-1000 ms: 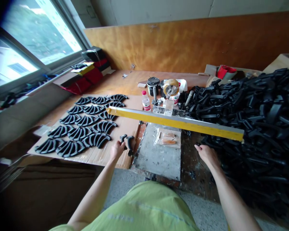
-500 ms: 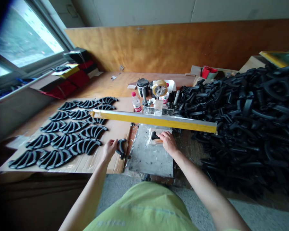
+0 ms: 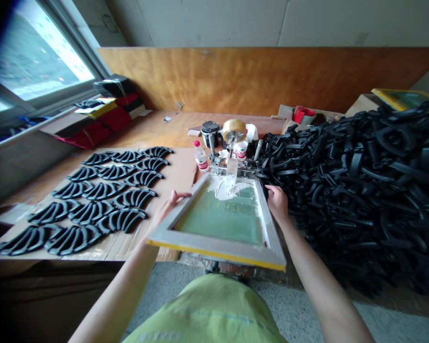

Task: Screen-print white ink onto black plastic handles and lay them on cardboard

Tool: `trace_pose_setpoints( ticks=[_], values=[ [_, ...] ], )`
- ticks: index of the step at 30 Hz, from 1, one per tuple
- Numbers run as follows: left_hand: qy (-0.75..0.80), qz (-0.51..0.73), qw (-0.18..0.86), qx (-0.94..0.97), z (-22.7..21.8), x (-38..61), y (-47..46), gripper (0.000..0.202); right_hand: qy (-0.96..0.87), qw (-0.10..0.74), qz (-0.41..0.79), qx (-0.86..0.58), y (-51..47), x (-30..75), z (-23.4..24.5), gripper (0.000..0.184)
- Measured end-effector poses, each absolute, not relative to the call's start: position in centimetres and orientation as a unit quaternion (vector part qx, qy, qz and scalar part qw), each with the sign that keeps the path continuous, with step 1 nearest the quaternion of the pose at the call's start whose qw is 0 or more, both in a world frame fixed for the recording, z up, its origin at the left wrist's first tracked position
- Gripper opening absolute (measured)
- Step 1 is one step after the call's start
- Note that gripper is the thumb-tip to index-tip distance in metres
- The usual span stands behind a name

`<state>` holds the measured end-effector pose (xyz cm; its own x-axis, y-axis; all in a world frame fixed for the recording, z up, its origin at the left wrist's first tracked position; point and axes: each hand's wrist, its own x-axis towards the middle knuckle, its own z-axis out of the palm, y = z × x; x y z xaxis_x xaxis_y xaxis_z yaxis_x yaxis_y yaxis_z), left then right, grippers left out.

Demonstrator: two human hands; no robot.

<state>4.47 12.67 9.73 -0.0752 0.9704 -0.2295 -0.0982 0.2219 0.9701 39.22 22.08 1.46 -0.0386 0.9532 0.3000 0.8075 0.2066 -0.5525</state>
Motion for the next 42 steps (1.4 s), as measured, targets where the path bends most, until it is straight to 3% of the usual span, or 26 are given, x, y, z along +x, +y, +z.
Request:
trace_pose_setpoints(
  ticks=[3,6,12,18,21,24,28,33,38,42],
  values=[
    [0.597,0.422,0.566,0.381,4.6,3.8,10.5,0.063,-0.739,0.353,0.074,-0.570,24.7,37.1,4.1,0.041],
    [0.628,0.406,0.548,0.375,0.1,4.1,9.8,0.077,-0.820,0.305,0.038,-0.484,26.9,32.5,5.2,0.053],
    [0.642,0.397,0.530,0.386,-3.1,4.2,10.1,0.072,-0.867,0.118,0.042,-0.483,26.1,28.4,3.7,0.009],
    [0.661,0.409,0.507,0.372,-2.6,4.3,9.9,0.065,-0.943,0.101,0.081,-0.307,20.6,30.6,3.5,0.020],
    [0.660,0.405,0.501,0.388,-2.7,4.4,9.8,0.061,-0.947,0.103,0.126,-0.277,20.7,30.7,4.3,0.013],
    [0.657,0.396,0.499,0.403,-2.8,4.2,9.8,0.062,-0.925,0.143,0.106,-0.336,21.1,30.1,4.2,0.014],
    [0.657,0.396,0.508,0.391,-2.4,4.2,9.7,0.066,-0.924,0.178,0.091,-0.327,19.4,30.3,2.7,0.028],
    [0.642,0.404,0.533,0.375,-0.6,4.6,9.5,0.067,-0.901,0.206,0.145,-0.352,20.7,30.1,3.8,0.015],
    [0.626,0.415,0.547,0.370,4.0,4.2,9.8,0.072,-0.843,0.242,0.107,-0.467,27.2,30.0,6.9,0.053],
    [0.592,0.465,0.531,0.389,8.6,4.5,11.6,0.061,-0.749,0.315,0.066,-0.580,28.7,35.3,7.0,0.033]
  ],
)
